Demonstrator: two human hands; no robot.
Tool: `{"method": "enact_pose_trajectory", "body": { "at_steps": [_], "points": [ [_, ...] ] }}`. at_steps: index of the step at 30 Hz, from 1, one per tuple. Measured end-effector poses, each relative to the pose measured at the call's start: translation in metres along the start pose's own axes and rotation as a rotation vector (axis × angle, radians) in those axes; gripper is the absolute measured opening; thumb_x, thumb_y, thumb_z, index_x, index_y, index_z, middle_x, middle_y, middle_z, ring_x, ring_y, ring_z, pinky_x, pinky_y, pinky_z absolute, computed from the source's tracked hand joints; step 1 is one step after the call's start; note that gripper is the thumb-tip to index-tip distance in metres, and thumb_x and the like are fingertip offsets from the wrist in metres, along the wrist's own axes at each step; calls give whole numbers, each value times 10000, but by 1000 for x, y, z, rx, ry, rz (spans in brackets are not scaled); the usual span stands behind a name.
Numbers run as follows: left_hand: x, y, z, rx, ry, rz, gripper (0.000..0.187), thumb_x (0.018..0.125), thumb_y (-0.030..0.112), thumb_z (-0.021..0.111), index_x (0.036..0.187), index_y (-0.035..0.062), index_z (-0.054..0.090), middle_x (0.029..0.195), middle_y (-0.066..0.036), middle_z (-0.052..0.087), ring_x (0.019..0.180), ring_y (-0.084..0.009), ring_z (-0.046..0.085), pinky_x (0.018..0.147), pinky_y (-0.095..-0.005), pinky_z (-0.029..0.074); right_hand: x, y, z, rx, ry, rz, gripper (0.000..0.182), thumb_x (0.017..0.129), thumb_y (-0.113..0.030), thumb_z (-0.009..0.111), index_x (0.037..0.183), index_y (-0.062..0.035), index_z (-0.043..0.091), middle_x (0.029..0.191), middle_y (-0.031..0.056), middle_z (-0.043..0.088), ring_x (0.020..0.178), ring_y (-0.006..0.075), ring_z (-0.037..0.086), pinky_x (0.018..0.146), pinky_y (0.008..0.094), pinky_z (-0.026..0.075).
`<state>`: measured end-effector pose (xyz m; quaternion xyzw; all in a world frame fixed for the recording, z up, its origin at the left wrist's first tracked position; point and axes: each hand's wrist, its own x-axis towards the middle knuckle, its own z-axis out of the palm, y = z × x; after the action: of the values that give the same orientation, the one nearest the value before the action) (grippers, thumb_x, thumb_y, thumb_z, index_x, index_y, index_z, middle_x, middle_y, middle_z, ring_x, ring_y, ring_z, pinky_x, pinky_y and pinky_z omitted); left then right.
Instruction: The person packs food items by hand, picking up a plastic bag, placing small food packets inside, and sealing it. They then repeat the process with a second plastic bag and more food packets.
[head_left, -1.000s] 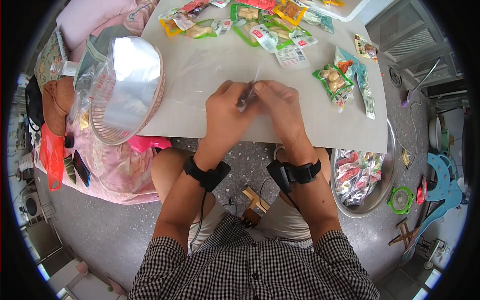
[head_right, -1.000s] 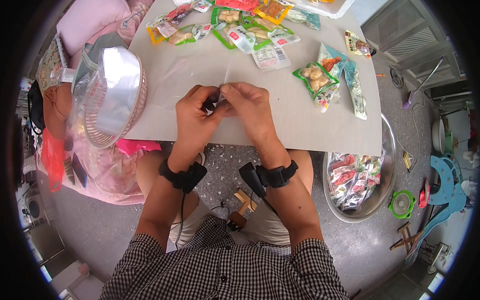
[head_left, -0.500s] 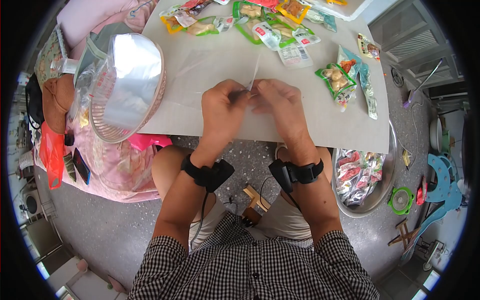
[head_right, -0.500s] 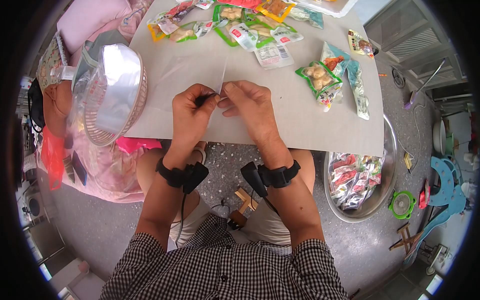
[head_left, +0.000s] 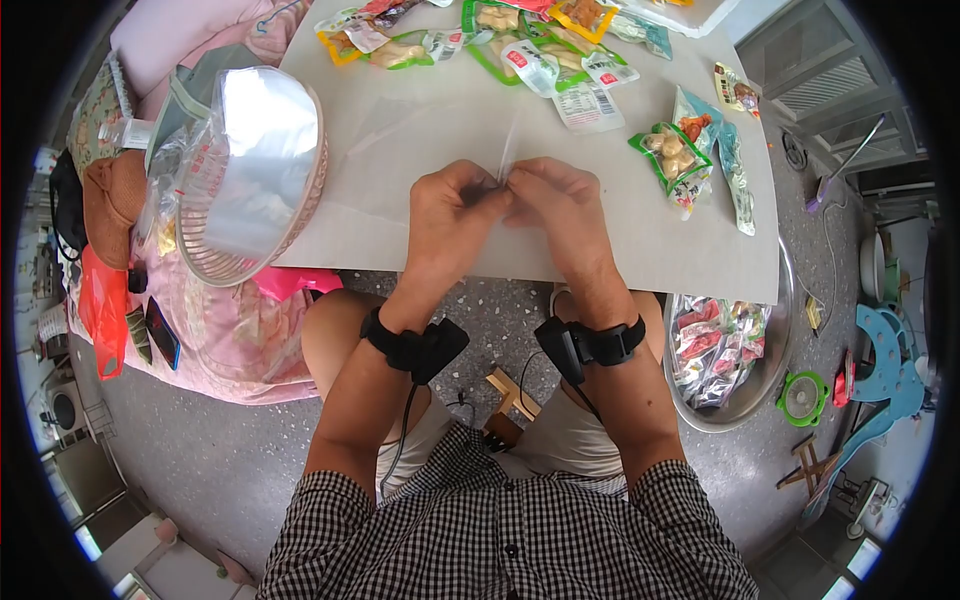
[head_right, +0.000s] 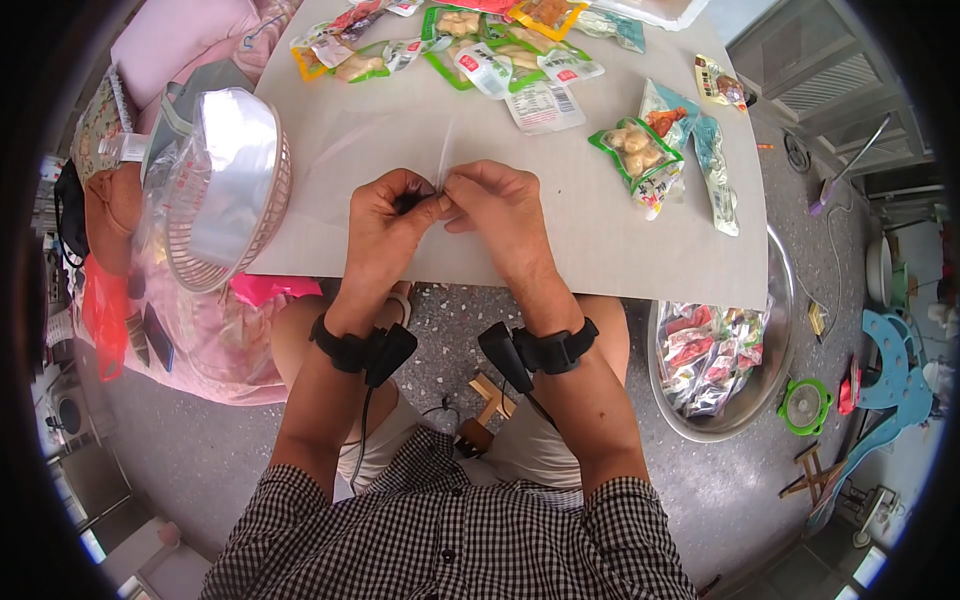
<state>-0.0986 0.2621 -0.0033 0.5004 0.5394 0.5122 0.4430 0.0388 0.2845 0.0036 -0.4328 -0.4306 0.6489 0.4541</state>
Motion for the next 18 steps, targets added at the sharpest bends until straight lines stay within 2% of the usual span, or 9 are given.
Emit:
{"method": "enact_pose_trajectory", "body": {
  "at_steps": [4,7,10,16,18],
  "points": [
    [0,-2,0,21,-3,20,82,746,23,666,771,-39,619,655,-66,634,611,-88,558,553,-256,454,1,1,-1,10,-1,5,179,844,-126,603,888,38,661,726,56,644,630,113,615,556,231,518],
    [-1,0,0,55,-22,2,86,771,9,699,778,-13,616,685,-18,612,631,-57,518,571,-210,425,1,-2,0,22,5,10,189,849,-143,604,874,35,663,717,53,642,622,110,611,552,230,514],
    [0,-2,1,32,3,10,79,742,19,665,770,-39,620,654,-67,635,608,-91,559,555,-255,457,0,-3,1,11,8,-1,195,850,-153,606,869,31,665,705,51,639,616,108,609,549,229,512],
    [-1,1,0,32,-5,5,81,747,20,659,772,-41,612,655,-69,636,612,-91,565,561,-251,459,1,-1,1,-11,16,-4,173,843,-133,614,867,30,666,691,48,634,610,102,604,538,221,509],
    [-1,2,0,33,-25,3,76,764,8,680,771,-22,610,682,-29,611,634,-69,532,566,-226,433,1,0,1,-16,22,-1,158,838,-121,617,861,28,665,690,47,634,609,100,603,532,219,507]
  ]
}}
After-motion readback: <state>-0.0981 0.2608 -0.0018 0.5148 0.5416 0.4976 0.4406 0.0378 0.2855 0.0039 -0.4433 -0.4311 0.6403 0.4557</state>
